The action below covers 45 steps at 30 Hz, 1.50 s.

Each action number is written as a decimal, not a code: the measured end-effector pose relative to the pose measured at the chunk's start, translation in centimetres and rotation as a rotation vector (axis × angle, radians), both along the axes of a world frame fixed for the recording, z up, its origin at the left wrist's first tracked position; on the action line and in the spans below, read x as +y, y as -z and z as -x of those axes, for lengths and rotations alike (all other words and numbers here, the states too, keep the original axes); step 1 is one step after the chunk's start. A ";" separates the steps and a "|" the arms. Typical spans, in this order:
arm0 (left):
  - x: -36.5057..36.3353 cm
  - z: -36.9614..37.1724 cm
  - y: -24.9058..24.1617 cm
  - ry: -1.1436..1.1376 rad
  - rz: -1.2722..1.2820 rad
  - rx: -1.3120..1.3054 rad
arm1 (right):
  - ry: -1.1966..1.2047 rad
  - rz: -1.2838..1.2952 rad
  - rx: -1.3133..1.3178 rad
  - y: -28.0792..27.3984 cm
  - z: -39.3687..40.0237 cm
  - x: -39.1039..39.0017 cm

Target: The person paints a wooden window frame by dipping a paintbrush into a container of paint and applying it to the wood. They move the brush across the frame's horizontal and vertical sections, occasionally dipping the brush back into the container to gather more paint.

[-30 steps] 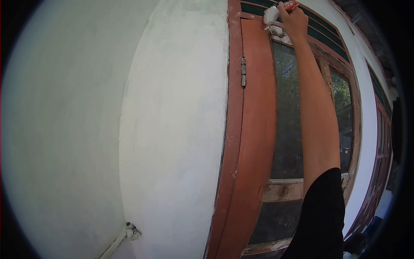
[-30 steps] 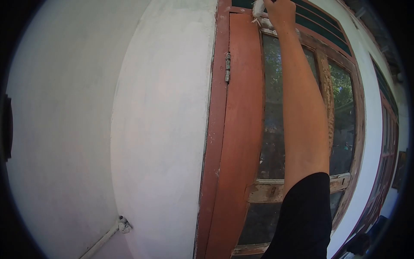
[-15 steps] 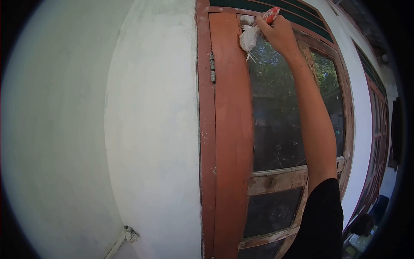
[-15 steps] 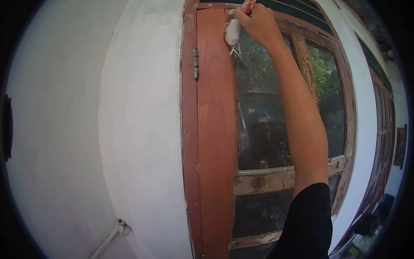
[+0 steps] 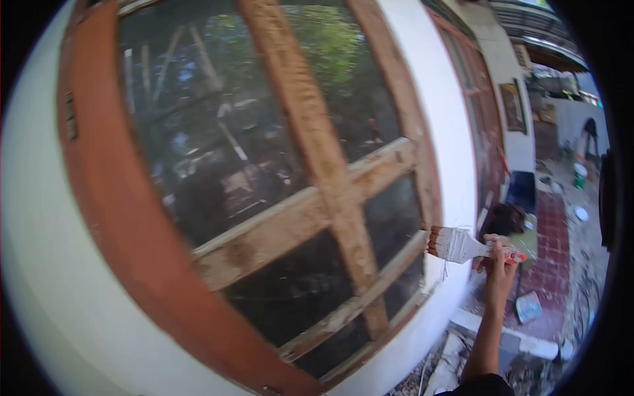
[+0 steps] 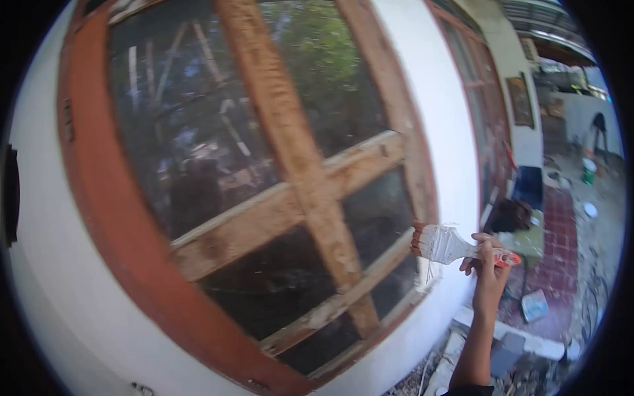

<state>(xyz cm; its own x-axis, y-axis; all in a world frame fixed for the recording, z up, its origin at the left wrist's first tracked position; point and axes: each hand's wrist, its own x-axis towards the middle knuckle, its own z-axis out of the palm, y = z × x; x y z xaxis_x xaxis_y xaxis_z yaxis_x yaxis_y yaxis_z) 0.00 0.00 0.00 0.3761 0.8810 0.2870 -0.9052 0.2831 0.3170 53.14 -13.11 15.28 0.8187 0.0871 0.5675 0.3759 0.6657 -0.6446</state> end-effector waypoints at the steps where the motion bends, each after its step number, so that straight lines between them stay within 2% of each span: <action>1: 2.0 -2.1 0.5 0.120 0.013 0.015 | 0.009 -0.021 0.188 4.1 -1.4 -2.1; 3: 5.3 -7.5 1.9 0.368 0.047 0.034 | -0.041 -0.201 0.374 11.5 -4.5 -5.7; 4: 6.5 -10.1 2.7 0.489 0.070 0.052 | -0.003 -0.183 0.468 13.7 -5.2 -7.4; 7: 7.3 -17.3 4.9 0.777 0.126 0.050 | 0.124 -0.070 0.603 14.9 -6.8 -11.7; 9: 7.5 -21.5 5.8 0.887 0.120 0.004 | 0.193 -0.039 0.648 15.2 -7.3 -13.6; 13: 6.8 -26.2 8.0 1.030 0.119 -0.089 | 0.267 -0.071 0.660 19.6 -7.9 -17.3; 16: 3.8 -24.0 9.2 1.090 0.198 -0.096 | 0.254 -0.132 0.671 23.0 -7.8 -22.9; 19: -0.6 -14.7 8.3 1.090 0.380 0.007 | 0.438 0.027 0.590 24.2 -6.1 -29.6; 21: -5.2 -15.6 5.7 0.850 0.439 0.056 | 0.516 -0.007 0.596 26.4 -5.0 -34.9; 22: -4.3 -15.4 6.8 0.958 0.419 0.041 | 0.638 0.148 0.616 27.6 -4.5 -37.2; 23: -4.7 -15.5 6.6 0.951 0.447 0.064 | 0.753 0.310 0.630 28.8 -3.6 -39.5; 25: -6.7 -15.7 6.2 0.977 0.435 0.095 | 0.946 0.311 0.790 32.4 -2.6 -44.1; 27: -8.0 -14.3 7.9 0.920 0.453 0.092 | 1.091 0.294 0.927 37.5 -1.7 -49.6; 29: -10.3 -13.2 10.1 0.862 0.481 0.095 | 1.172 0.402 0.926 41.5 -1.0 -54.8; 32: -14.6 -12.4 12.2 0.761 0.507 0.057 | 1.165 0.391 0.942 40.8 -2.1 -59.3; 33: -16.0 -12.4 12.5 0.758 0.520 0.057 | 1.230 0.493 0.927 38.8 -2.7 -59.6; 35: -18.5 -12.3 12.5 0.678 0.550 0.093 | 1.217 0.691 0.667 34.5 -4.0 -59.9; 37: -21.1 -13.1 12.3 0.668 0.585 0.093 | 1.302 0.873 0.326 32.2 -7.3 -60.2; 39: -23.1 -12.9 12.5 0.650 0.609 0.093 | 1.123 0.848 0.323 30.0 -10.0 -59.7; 41: -24.9 -13.8 13.5 0.683 0.546 0.086 | 1.056 0.905 0.284 28.9 -12.6 -58.5; 45: -30.4 -17.9 13.3 0.583 0.572 0.103 | 0.830 0.710 0.250 29.1 -16.9 -55.3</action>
<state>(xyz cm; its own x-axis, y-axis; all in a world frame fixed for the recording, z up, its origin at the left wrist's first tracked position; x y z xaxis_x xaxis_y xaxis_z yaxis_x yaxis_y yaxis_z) 17.86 -30.36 -13.30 0.8183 0.5356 -0.2084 -0.5371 0.8418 0.0546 70.03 -68.46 -13.82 0.8574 -0.3004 0.4179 0.3396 -0.2799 -0.8980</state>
